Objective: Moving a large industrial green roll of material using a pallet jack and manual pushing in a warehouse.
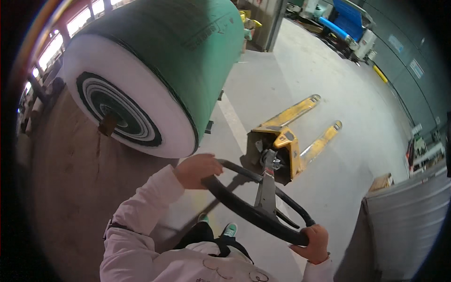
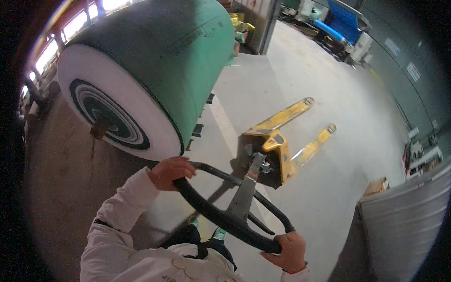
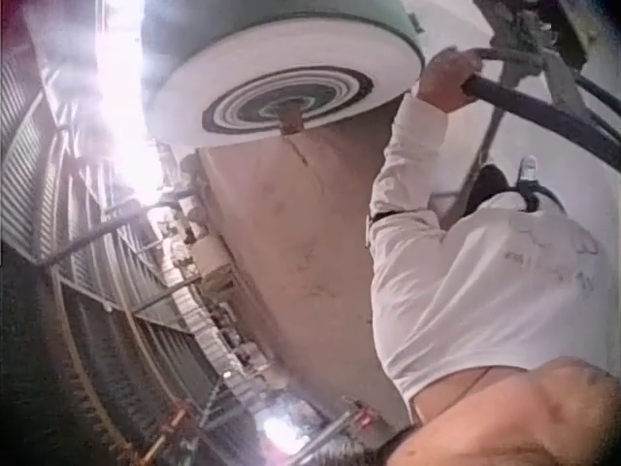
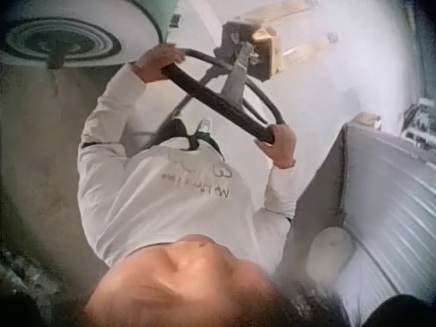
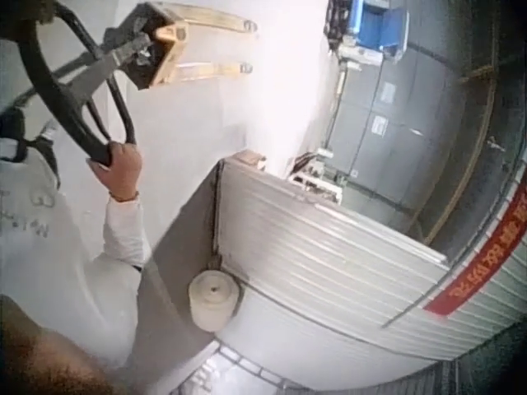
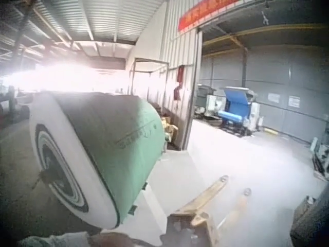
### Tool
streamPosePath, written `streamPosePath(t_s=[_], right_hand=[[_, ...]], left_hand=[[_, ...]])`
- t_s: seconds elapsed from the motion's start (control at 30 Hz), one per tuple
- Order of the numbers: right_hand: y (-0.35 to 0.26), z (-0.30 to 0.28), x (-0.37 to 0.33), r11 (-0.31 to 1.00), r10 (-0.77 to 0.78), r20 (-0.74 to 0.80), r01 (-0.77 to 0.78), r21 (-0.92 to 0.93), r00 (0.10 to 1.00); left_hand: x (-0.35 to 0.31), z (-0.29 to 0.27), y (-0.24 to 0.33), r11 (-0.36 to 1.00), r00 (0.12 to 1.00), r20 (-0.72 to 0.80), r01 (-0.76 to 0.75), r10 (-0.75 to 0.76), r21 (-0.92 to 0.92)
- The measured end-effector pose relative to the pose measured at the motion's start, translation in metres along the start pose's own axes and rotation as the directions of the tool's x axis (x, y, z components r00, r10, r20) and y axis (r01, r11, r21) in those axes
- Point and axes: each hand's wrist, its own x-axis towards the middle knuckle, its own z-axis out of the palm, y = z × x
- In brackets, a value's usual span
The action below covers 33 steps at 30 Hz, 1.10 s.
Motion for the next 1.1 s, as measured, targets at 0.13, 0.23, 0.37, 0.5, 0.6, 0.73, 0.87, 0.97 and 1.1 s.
streamPosePath(t_s=[0.13,0.23,0.37,0.5,0.6,0.73,0.87,0.97,1.1], right_hand=[[0.042,-0.026,0.0,0.999,0.03,-0.325,-0.02,0.033,0.945],[0.038,-0.069,0.032,0.96,0.275,-0.626,-0.238,0.145,0.729],[0.076,-0.135,0.076,0.882,-0.082,-0.816,-0.339,-0.326,0.572],[0.132,-0.205,0.122,0.975,0.106,-0.826,-0.219,-0.022,0.554],[0.172,-0.242,0.176,0.956,0.294,-0.812,-0.134,0.262,0.504],[0.232,-0.286,0.233,0.734,0.559,-0.674,0.091,0.673,0.483],[0.291,-0.308,0.273,0.697,0.591,-0.644,0.095,0.711,0.487],[0.305,-0.324,0.286,0.624,0.667,-0.661,0.226,0.748,0.344],[0.31,-0.355,0.218,0.792,0.548,-0.812,0.188,0.581,0.2]], left_hand=[[0.046,-0.008,0.005,0.989,0.995,-0.061,-0.087,0.08,-0.123],[0.089,-0.035,0.008,0.982,0.982,-0.152,-0.133,0.111,-0.138],[0.155,-0.072,0.016,0.964,0.963,-0.226,-0.19,0.147,-0.184],[0.215,-0.101,0.024,0.96,0.936,-0.327,-0.202,0.132,-0.192],[0.266,-0.117,0.025,0.977,0.899,-0.437,-0.116,0.028,-0.176],[0.332,-0.127,0.048,0.975,0.859,-0.5,-0.007,-0.108,-0.224],[0.386,-0.141,0.039,0.946,0.779,-0.541,0.215,-0.316,-0.243],[0.392,-0.145,0.052,0.968,0.81,-0.533,0.173,-0.245,-0.182],[0.405,-0.165,0.065,0.974,0.859,-0.505,-0.037,-0.083,-0.224]])
